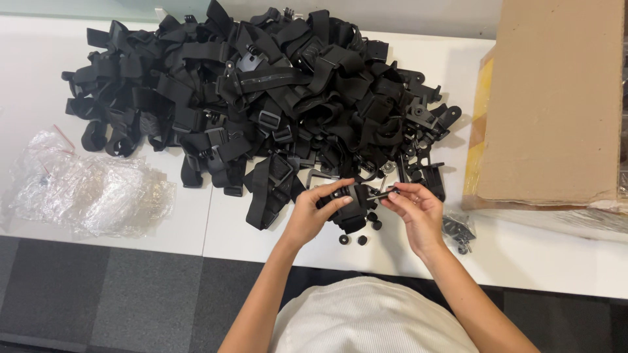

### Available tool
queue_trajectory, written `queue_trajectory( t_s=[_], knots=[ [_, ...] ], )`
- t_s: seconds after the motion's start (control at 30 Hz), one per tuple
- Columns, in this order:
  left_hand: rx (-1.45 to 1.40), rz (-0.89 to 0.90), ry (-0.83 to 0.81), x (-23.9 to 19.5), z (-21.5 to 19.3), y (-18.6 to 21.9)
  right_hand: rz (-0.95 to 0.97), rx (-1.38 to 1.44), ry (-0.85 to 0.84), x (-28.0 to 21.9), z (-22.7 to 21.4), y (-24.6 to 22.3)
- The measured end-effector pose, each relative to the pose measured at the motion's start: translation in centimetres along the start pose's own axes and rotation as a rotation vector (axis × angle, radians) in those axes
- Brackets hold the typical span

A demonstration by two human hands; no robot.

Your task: The person assembles black straps by attaching small metal pieces to them. They then place the assembled straps into clear plastic bags and put the bags into a cardboard box. The person repeats this process multiple times.

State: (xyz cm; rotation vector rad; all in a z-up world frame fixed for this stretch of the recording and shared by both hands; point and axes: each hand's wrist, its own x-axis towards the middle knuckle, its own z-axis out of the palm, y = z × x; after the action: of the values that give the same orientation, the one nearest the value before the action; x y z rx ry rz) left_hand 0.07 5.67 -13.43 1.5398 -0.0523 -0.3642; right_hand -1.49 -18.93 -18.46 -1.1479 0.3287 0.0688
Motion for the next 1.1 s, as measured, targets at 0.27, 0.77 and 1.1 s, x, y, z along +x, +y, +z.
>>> queue_trajectory(
  t_s=[0.27,0.77,1.1],
  knots=[
    [0.146,0.119,-0.031,-0.1,-0.3,1.1,-0.086,-0.006,-0.048,-0.1,2.0,-1.6],
    [0.16,0.039,-0.077,-0.8,0.7,1.8,-0.105,-0.009,-0.117,-2.3,4.3,-1.3],
    [0.312,0.15,-0.136,-0.6,0.3,3.2,0.034,-0.707,-0.163,0.4,2.0,-0.6]
  ],
)
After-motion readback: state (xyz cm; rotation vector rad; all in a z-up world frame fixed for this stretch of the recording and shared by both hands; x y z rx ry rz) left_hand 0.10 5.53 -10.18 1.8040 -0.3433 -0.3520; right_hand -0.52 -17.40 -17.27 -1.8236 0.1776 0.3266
